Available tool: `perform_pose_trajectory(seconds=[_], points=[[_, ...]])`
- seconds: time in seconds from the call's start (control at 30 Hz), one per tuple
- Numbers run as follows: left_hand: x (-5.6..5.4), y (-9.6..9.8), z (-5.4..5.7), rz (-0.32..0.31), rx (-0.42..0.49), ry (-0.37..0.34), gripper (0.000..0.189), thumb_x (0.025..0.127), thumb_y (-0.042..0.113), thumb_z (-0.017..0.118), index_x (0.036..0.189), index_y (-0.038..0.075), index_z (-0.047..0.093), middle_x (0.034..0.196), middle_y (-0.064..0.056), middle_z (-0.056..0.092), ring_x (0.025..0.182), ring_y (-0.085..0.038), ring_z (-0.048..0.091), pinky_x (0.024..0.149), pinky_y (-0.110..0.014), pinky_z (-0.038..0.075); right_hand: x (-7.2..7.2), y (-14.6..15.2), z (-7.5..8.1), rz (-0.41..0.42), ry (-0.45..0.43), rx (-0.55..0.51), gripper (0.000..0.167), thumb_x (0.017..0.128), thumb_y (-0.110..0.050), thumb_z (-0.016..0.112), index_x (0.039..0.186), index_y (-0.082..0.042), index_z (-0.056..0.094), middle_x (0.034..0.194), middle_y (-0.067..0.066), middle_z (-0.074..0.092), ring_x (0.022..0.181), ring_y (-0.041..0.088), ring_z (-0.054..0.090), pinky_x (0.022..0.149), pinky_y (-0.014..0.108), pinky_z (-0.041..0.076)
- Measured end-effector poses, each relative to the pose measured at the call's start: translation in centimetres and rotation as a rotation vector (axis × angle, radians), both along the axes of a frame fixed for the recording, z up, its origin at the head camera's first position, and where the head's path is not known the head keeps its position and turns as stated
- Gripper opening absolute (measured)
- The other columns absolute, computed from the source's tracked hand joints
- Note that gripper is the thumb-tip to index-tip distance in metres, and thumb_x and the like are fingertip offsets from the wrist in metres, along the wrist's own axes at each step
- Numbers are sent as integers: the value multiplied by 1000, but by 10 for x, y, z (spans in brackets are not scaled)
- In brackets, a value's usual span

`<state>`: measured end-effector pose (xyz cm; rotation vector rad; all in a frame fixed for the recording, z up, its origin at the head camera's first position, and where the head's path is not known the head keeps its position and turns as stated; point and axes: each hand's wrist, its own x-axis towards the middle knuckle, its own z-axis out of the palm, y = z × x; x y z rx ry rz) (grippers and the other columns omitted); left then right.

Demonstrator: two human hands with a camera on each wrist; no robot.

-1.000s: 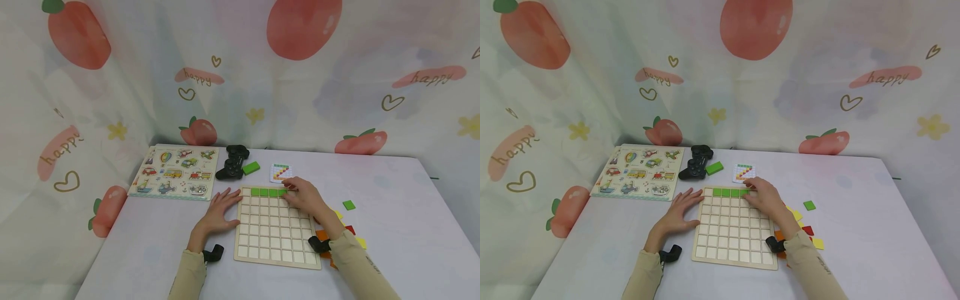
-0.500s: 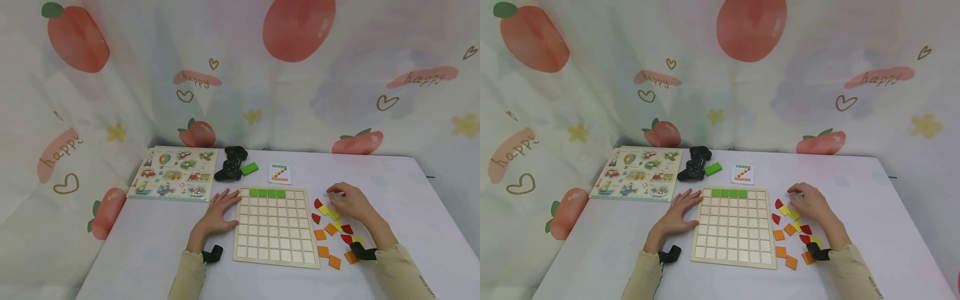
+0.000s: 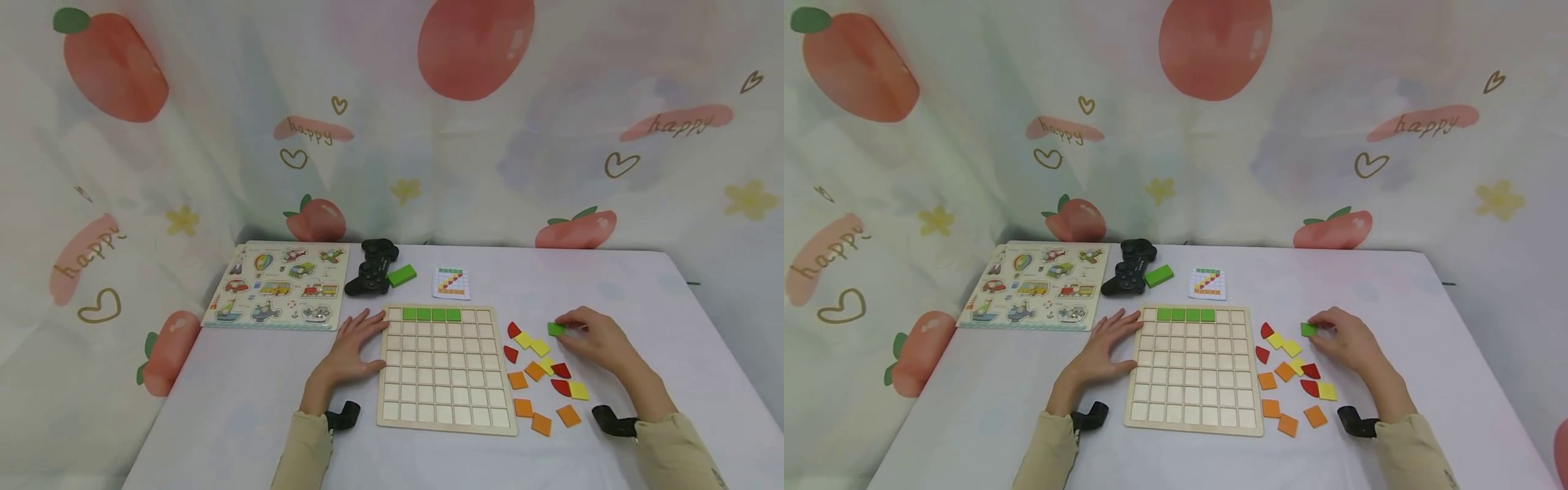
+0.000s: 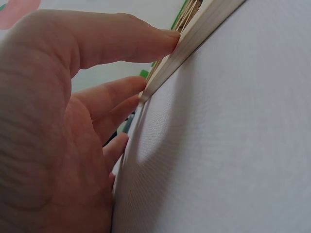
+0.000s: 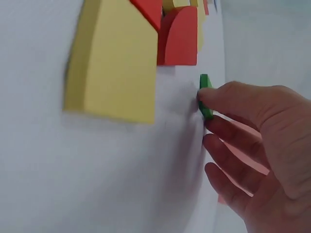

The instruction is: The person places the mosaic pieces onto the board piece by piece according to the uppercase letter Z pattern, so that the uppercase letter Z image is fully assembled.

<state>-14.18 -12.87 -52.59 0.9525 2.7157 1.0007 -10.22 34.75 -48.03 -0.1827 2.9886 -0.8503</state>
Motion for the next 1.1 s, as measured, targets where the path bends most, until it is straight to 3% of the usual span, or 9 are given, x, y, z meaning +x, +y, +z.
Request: perform_pose_trajectory(seconds=[0.3, 0.63, 1.1], points=[[0, -1, 0, 10, 16, 2, 74, 76, 32, 70, 144, 10, 51, 157, -3, 37, 148, -32, 20, 117, -55, 7, -16, -44, -1, -23, 76, -54, 31, 85, -11, 74, 112, 2, 67, 106, 18, 65, 97, 35, 57, 87, 56, 49], [-1, 0, -3, 11, 7, 3, 74, 77, 33, 71, 144, 12, 51, 157, -1, 36, 149, -30, 19, 117, -53, 6, -43, -106, -6, 103, 97, -104, 27, 87, -13, 73, 110, -1, 69, 104, 12, 66, 95, 30, 60, 87, 51, 49], [-2, 0, 0, 16, -13, -16, 74, 77, 33, 70, 145, 13, 50, 158, 0, 34, 149, -29, 17, 118, -52, 5, -54, -124, -9, 152, 86, -69, 19, 85, -14, 75, 99, -2, 74, 101, 9, 65, 88, 25, 57, 81, 44, 48]])
